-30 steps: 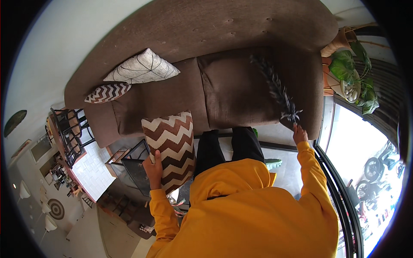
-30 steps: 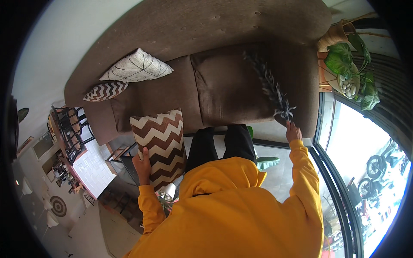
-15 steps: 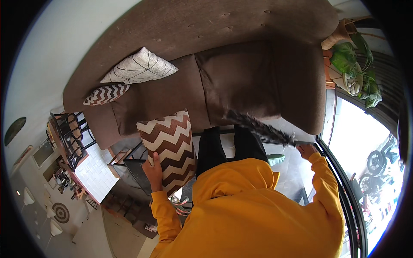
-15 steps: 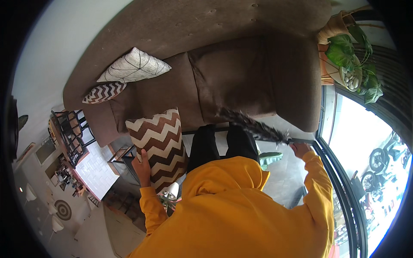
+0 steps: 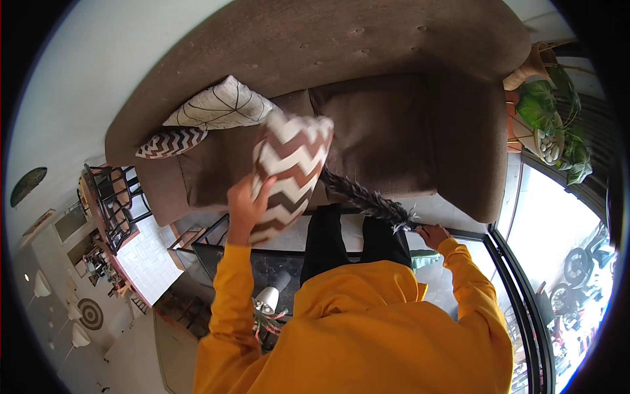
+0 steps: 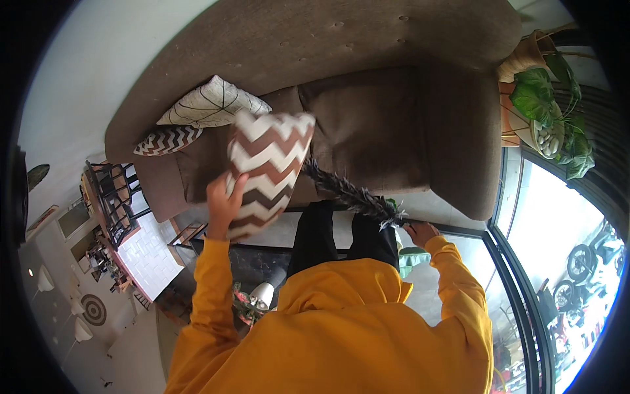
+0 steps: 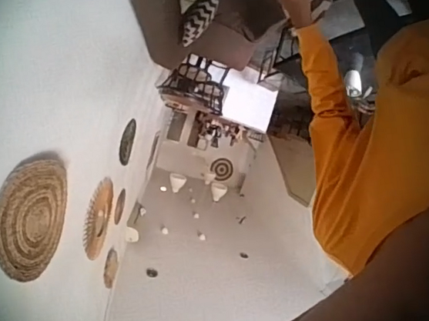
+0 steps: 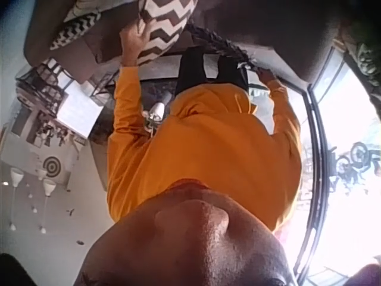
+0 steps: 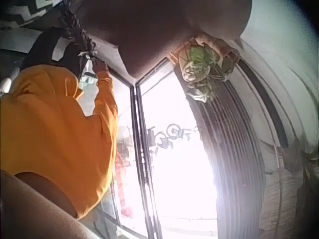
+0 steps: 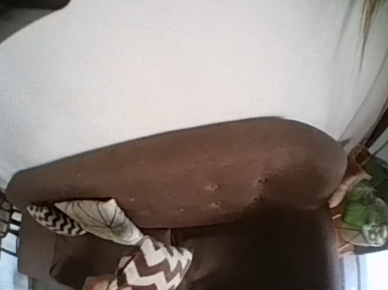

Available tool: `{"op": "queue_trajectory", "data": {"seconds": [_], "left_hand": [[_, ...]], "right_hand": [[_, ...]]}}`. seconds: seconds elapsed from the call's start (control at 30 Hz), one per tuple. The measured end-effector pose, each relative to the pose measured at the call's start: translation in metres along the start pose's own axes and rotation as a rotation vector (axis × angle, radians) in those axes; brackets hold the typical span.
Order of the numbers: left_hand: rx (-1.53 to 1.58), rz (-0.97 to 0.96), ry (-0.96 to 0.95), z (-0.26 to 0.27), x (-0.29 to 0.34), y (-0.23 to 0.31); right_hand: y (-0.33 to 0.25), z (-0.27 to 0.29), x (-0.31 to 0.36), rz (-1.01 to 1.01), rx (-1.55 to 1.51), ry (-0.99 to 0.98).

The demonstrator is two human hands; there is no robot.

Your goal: Dusting decorative pillows with a feather duster and arranging them on a couch.

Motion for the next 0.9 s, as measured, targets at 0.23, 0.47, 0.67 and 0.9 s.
{"op": "queue_trajectory", "data": {"seconds": [0.23, 0.47, 0.67, 0.9], "left_hand": [[-0.149, -0.371, -0.186, -0.087, -0.143, 0.054], [0.144, -0.462, 0.206, -0.121, -0.179, 0.063], [0.369, 0.232, 0.28, -0.256, -0.169, -0.052], [0.377, 0.337, 0.167, -0.301, -0.162, -0.102]], "right_hand": [[-0.013, -0.015, 0.002, -0.066, -0.081, -0.033], [-0.008, -0.031, 0.029, -0.127, -0.185, 0.041], [-0.003, -0.068, 0.028, -0.15, -0.273, -0.003], [-0.029, -0.047, 0.024, -0.186, -0.276, -0.018]]}}
Point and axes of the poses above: each hand's wrist, its own x-axis away from the middle knuckle, its own z-axis out of the back of the hand, y = z × x, the point moved 3 cm from there along -x, towards the middle knuckle, and after that the axes turned 3 degrees about -x, right-handed, at the moved point
